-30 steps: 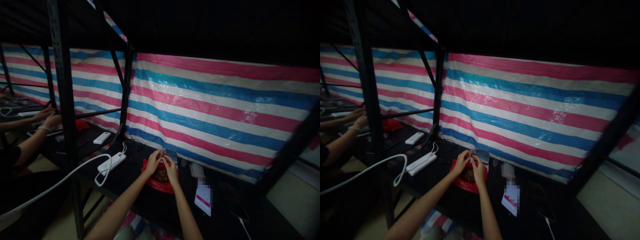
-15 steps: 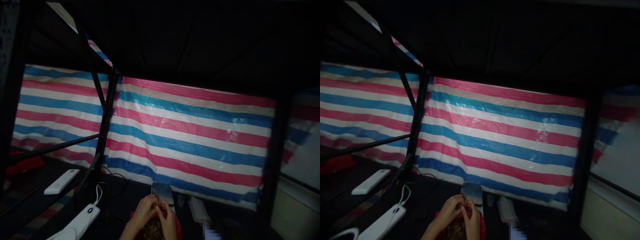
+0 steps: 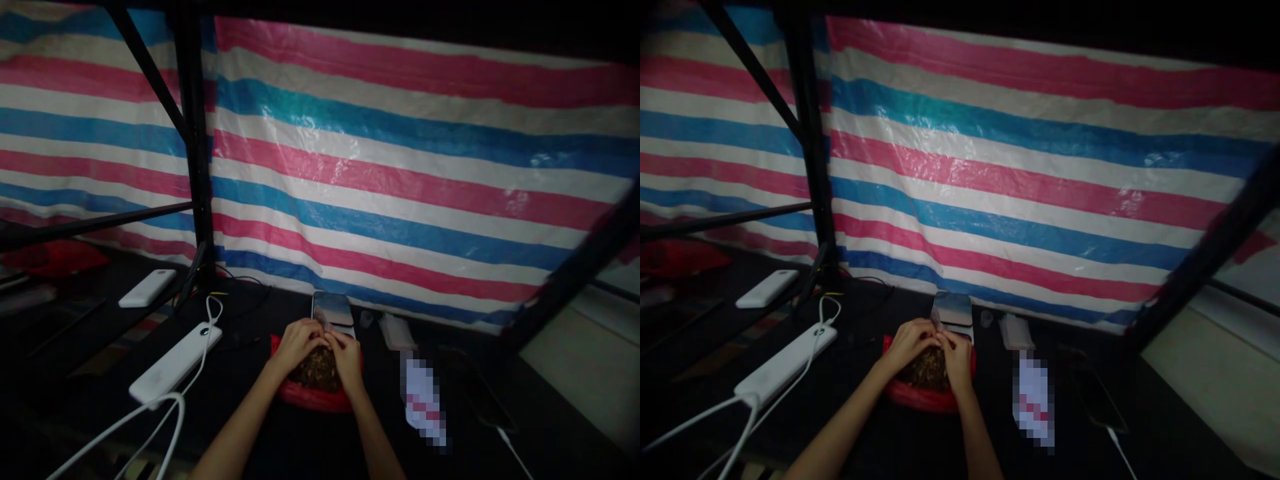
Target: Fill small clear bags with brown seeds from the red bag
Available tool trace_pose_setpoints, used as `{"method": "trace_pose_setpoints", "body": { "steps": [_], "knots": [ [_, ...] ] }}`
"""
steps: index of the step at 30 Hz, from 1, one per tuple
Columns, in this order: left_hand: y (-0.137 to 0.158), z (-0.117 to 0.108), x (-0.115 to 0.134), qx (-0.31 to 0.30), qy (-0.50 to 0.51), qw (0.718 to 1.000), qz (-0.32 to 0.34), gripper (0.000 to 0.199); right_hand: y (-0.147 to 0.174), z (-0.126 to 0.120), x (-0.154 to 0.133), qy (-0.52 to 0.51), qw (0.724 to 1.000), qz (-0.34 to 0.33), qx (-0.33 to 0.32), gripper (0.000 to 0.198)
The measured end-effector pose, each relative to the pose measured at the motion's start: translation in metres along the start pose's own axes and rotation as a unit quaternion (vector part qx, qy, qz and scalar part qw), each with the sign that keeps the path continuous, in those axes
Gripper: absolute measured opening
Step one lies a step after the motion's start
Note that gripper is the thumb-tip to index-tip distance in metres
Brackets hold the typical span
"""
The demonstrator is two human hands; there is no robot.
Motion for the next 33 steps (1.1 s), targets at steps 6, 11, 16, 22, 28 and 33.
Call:
{"method": "trace_pose_setpoints", "body": {
  "steps": [6,11,16,22,28,33],
  "knots": [
    [0.0,-0.011,0.007,-0.022,0.044,0.999,0.011,0.018,0.001,0.002,0.005,-0.023,0.999,0.029,-0.021,0.029],
    [0.0,-0.009,0.009,0.008,0.06,0.998,0.002,0.019,0.0,0.005,0.007,-0.075,0.996,0.053,-0.004,0.03],
    [0.0,-0.001,0.01,-0.012,0.116,0.993,0.015,0.014,0.0,0.001,0.003,-0.117,0.992,0.041,0.008,0.023],
    [0.002,0.0,0.008,-0.014,0.057,0.998,0.006,0.016,0.001,0.002,0.002,-0.122,0.992,0.04,-0.005,0.02],
    [0.003,0.001,0.006,0.009,-0.102,0.995,0.005,0.019,0.001,0.007,0.0,-0.082,0.996,0.018,-0.016,0.018],
    [0.002,0.004,0.009,0.005,-0.163,0.986,0.044,0.021,0.001,0.006,0.0,-0.061,0.998,0.017,-0.007,0.016]
  ]
}}
Point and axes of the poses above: each hand's wrist, its own y-axis away from the middle knuckle, its own z-axis out of the palm, x = y × z, the point moved 2 cm from there along -y, towards the middle knuckle, and after that the axes turned 8 degrees about -z, right-handed, at the moved point
